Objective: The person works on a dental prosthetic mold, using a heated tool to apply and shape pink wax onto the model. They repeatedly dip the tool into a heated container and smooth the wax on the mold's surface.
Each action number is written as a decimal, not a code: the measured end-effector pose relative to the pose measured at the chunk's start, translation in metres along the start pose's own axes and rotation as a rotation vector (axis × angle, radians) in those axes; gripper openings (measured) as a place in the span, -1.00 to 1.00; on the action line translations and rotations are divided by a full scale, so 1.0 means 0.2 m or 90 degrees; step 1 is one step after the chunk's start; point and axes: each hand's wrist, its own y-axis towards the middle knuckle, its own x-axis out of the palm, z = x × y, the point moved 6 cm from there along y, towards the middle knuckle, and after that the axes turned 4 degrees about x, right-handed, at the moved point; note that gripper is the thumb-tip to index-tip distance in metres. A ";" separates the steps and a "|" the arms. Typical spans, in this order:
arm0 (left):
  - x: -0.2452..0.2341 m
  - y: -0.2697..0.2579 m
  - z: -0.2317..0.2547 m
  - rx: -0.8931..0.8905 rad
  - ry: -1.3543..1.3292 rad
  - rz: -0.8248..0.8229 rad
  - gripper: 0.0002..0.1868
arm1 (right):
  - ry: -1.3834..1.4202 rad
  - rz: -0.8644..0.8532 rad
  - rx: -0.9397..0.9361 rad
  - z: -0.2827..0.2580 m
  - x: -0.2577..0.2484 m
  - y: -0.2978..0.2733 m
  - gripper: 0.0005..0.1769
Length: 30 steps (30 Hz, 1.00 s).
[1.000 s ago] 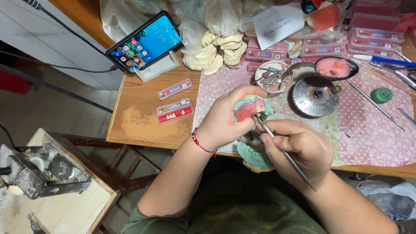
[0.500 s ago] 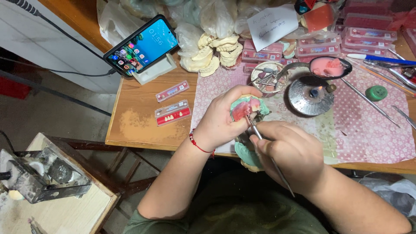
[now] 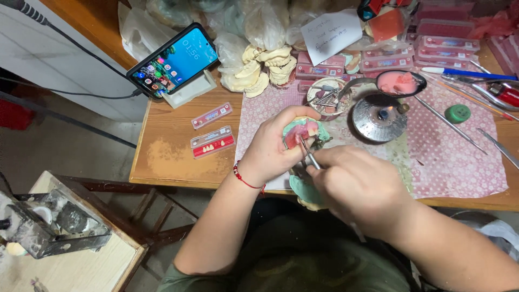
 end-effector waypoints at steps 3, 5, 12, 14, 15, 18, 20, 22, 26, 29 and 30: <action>0.00 -0.01 -0.01 0.035 0.018 0.001 -0.53 | 0.049 0.044 0.090 0.08 -0.11 -0.03 -0.85; 0.00 -0.01 -0.03 0.050 0.012 0.006 -0.53 | 0.068 0.018 0.084 0.11 -0.18 0.05 -0.85; 0.01 -0.01 -0.06 0.122 0.007 0.007 -0.53 | 0.086 -0.241 -0.049 0.20 -0.09 0.29 -0.87; 0.00 -0.02 -0.04 0.093 0.002 0.002 -0.53 | 0.082 -0.300 -0.068 0.14 -0.08 0.36 -0.91; -0.01 -0.02 -0.04 0.066 -0.002 -0.008 -0.52 | 0.075 -0.354 -0.086 0.11 -0.07 0.39 -0.92; 0.01 -0.02 -0.10 0.099 -0.008 0.018 -0.70 | -0.026 -0.398 -0.159 0.11 -0.02 0.40 -0.87; 0.02 -0.02 -0.13 0.125 0.000 0.035 -0.73 | -0.067 -0.415 -0.171 0.11 0.00 0.40 -0.82; 0.02 -0.02 -0.12 0.151 0.007 0.051 -0.75 | -0.107 -0.432 -0.181 0.11 0.02 0.41 -0.76; 0.02 -0.02 -0.14 0.121 -0.009 0.057 -0.83 | -0.105 -0.415 -0.223 0.10 0.04 0.42 -0.70; 0.04 -0.04 -0.17 0.079 0.048 0.050 -0.84 | -0.073 -0.408 -0.241 0.08 0.07 0.44 -0.73; 0.05 -0.04 -0.18 0.034 0.096 0.036 -0.82 | -0.042 -0.401 -0.249 0.07 0.07 0.45 -0.74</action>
